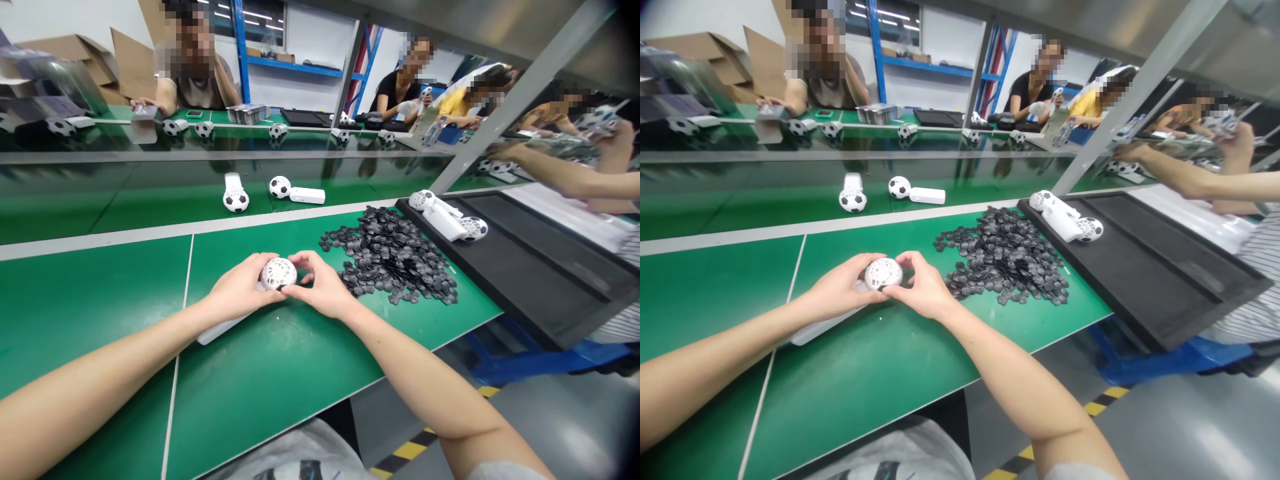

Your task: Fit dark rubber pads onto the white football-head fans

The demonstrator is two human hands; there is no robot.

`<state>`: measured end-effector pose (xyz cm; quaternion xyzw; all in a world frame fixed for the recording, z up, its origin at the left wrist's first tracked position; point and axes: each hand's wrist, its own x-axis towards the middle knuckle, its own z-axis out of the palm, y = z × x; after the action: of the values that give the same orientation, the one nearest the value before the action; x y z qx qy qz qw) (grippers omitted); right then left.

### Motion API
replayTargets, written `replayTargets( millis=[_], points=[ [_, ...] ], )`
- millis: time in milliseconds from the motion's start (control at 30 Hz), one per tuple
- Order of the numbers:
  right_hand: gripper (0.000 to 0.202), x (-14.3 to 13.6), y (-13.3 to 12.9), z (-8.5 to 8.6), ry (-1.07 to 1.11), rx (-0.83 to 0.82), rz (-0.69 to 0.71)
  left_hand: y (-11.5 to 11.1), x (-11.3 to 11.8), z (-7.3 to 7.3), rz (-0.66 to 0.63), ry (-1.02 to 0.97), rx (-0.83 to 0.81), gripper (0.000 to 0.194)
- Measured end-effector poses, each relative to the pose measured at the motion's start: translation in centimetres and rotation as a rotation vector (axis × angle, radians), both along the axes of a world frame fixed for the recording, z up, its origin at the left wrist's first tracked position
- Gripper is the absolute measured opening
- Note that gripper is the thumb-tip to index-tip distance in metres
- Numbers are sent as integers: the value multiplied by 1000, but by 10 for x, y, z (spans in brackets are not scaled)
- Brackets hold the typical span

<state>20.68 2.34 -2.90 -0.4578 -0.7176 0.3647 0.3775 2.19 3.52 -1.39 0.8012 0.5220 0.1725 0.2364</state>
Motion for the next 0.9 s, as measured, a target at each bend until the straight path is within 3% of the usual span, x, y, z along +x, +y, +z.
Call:
replayTargets(
  millis=[100,200,300,400,500,667,900],
  points=[
    [45,-1,3,2,36,-68,67,0,1,0,5,22,17,62],
    [36,9,10,9,-26,-35,75,0,0,-1,-10,66,30,65],
    [15,33,18,17,-185,61,-89,2,-2,0,-52,119,21,65],
    [8,58,23,21,-401,-8,-206,8,-3,6,-132,176,-8,59],
    [5,67,22,20,-569,-124,-165,15,-3,10,-221,228,30,61],
    [4,59,18,20,-707,-108,-100,21,0,10,-252,321,98,69],
    [10,54,12,21,-541,22,-1,21,-3,15,-373,332,109,69]
  ],
)
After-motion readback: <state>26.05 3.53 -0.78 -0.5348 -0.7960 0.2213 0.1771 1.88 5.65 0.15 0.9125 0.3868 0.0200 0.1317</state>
